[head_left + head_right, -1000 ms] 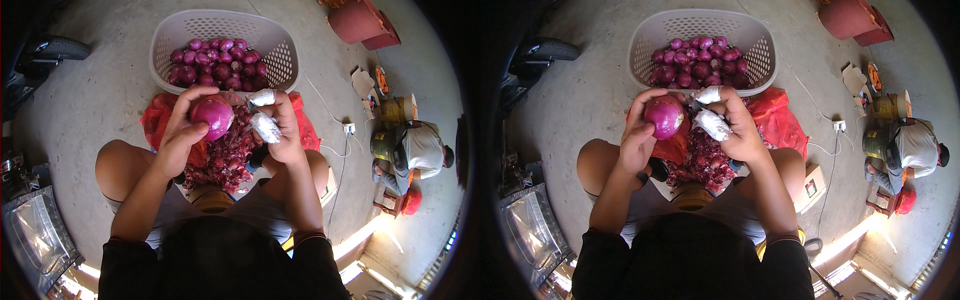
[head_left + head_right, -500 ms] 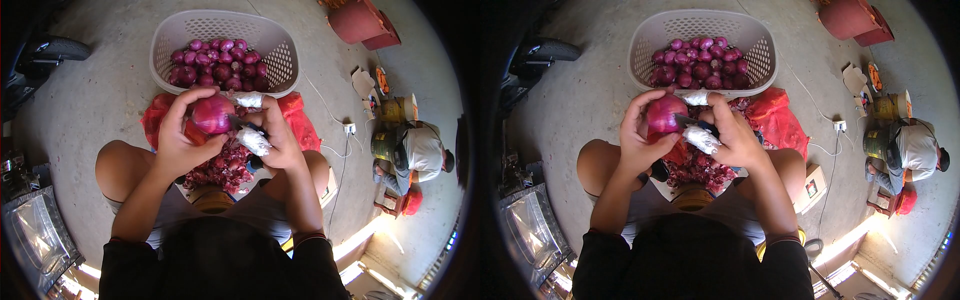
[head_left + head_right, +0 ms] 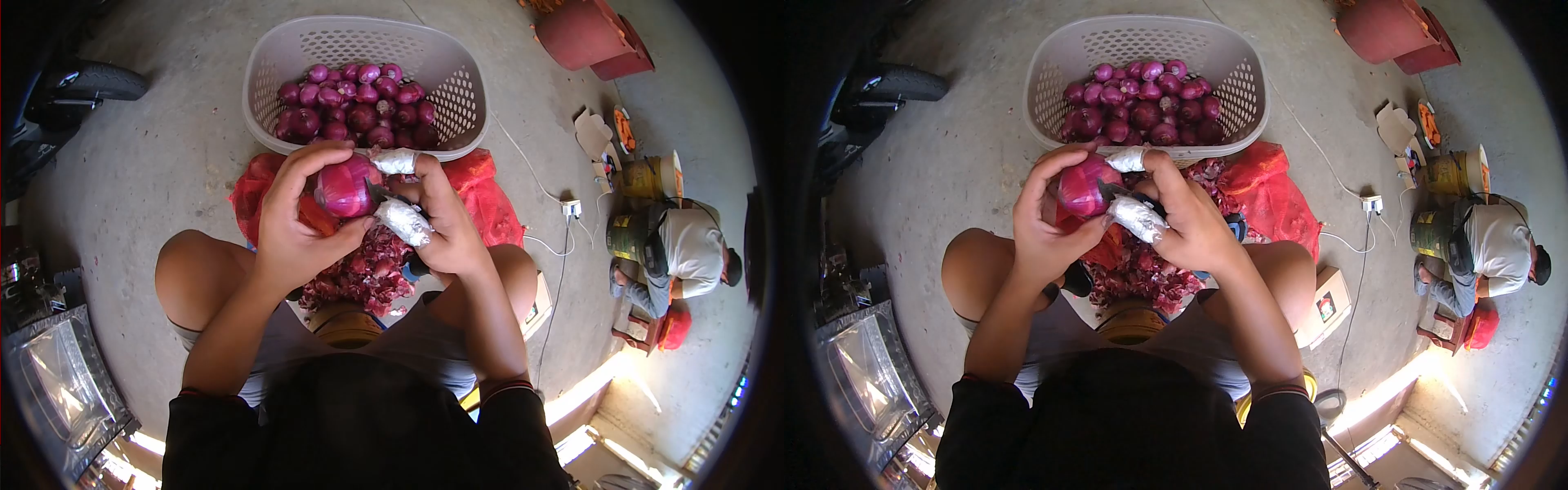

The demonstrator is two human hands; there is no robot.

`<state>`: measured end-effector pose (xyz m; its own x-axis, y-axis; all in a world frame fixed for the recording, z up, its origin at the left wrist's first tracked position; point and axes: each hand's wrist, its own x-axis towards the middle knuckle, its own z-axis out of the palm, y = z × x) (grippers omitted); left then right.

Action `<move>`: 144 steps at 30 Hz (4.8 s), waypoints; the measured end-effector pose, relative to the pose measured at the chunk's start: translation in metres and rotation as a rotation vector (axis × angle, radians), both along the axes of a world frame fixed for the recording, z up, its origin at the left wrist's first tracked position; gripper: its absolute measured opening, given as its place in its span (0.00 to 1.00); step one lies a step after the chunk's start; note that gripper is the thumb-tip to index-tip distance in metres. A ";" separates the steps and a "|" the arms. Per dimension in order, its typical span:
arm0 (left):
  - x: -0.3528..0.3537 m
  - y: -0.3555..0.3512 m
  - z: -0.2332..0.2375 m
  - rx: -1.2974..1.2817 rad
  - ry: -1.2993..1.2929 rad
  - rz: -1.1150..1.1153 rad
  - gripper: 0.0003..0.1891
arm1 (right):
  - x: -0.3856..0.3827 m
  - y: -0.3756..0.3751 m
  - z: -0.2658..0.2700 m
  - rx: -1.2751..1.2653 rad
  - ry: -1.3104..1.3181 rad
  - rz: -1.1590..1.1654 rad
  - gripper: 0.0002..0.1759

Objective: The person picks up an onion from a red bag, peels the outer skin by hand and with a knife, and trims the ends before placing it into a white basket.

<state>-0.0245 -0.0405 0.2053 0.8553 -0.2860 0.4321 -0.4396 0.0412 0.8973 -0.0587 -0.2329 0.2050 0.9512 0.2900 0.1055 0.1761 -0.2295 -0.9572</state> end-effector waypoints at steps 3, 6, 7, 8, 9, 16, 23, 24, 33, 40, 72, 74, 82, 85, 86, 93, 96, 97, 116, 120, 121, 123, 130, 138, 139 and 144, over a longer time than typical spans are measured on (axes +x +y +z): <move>0.000 0.000 -0.001 0.002 -0.015 0.006 0.32 | 0.001 0.002 0.001 0.075 0.009 0.006 0.25; 0.000 0.000 -0.002 0.002 -0.002 0.018 0.32 | 0.003 0.007 -0.001 0.066 -0.152 -0.028 0.26; -0.001 0.000 -0.002 0.005 0.004 0.028 0.32 | 0.003 0.008 -0.002 0.056 -0.201 -0.040 0.26; -0.001 0.000 -0.003 0.009 0.010 0.037 0.32 | 0.003 0.009 -0.004 0.037 -0.244 -0.050 0.24; -0.002 0.000 -0.003 0.012 0.016 0.047 0.32 | 0.002 0.009 -0.005 0.018 -0.287 -0.061 0.23; -0.003 0.001 -0.001 0.024 0.055 0.025 0.31 | 0.002 0.014 -0.002 0.255 -0.169 -0.077 0.19; 0.000 0.004 -0.001 0.044 -0.001 -0.041 0.31 | 0.000 0.011 0.006 0.668 0.224 -0.017 0.16; 0.000 0.004 -0.001 0.043 -0.012 -0.045 0.32 | 0.000 0.010 0.006 0.704 0.260 -0.012 0.16; -0.002 -0.001 0.000 -0.192 0.049 -0.106 0.33 | 0.007 0.005 0.009 0.603 0.170 -0.112 0.15; 0.001 0.004 -0.001 -0.354 0.136 -0.237 0.34 | 0.009 0.001 0.009 0.551 0.159 -0.228 0.15; -0.006 0.001 0.000 -0.521 0.334 -0.352 0.34 | -0.001 0.021 0.002 0.496 -0.008 0.021 0.24; -0.008 0.001 0.002 -0.519 0.399 -0.323 0.35 | -0.002 0.020 -0.001 0.494 -0.041 0.033 0.23; -0.003 0.002 0.004 -0.778 0.648 -0.485 0.36 | 0.002 0.015 -0.001 0.699 -0.085 -0.059 0.17; -0.001 0.006 0.005 -0.846 0.742 -0.528 0.35 | 0.005 0.004 0.005 0.644 -0.146 -0.077 0.17; 0.000 0.007 0.005 -0.869 0.765 -0.552 0.35 | 0.006 0.002 0.004 0.634 -0.157 -0.076 0.17; 0.001 0.007 0.006 -0.886 0.886 -0.475 0.30 | 0.008 -0.019 0.014 -0.106 -0.154 -0.152 0.25; 0.004 0.005 0.004 -0.812 0.871 -0.296 0.24 | 0.002 -0.036 0.010 -0.677 0.072 -0.126 0.29; 0.005 0.006 0.001 -0.809 0.888 -0.273 0.23 | 0.000 -0.037 0.012 -0.805 0.125 -0.103 0.30; 0.012 0.004 -0.011 -0.635 0.955 -0.101 0.18 | -0.001 -0.036 0.006 -0.723 0.138 0.165 0.26; 0.012 0.006 -0.011 -0.615 0.938 -0.089 0.19 | 0.000 -0.028 0.019 -0.831 0.240 0.097 0.28; 0.013 0.006 -0.010 -0.610 0.935 -0.084 0.20 | 0.000 -0.028 0.018 -0.841 0.235 0.097 0.28; 0.013 0.004 -0.011 -0.527 0.921 -0.026 0.21 | 0.000 -0.029 0.016 -0.839 0.213 0.100 0.29; 0.015 -0.003 -0.017 -0.312 0.831 0.056 0.25 | 0.016 -0.029 -0.021 -0.809 0.162 0.006 0.32; 0.020 -0.006 -0.020 -0.258 0.821 0.064 0.23 | 0.047 0.006 -0.055 -0.960 0.296 0.076 0.40; 0.021 -0.005 -0.021 -0.260 0.819 0.073 0.23 | 0.044 0.010 -0.049 -1.020 0.365 0.110 0.40; 0.029 -0.001 -0.030 -0.176 0.802 0.124 0.24 | 0.024 0.002 -0.027 -0.941 0.307 0.214 0.30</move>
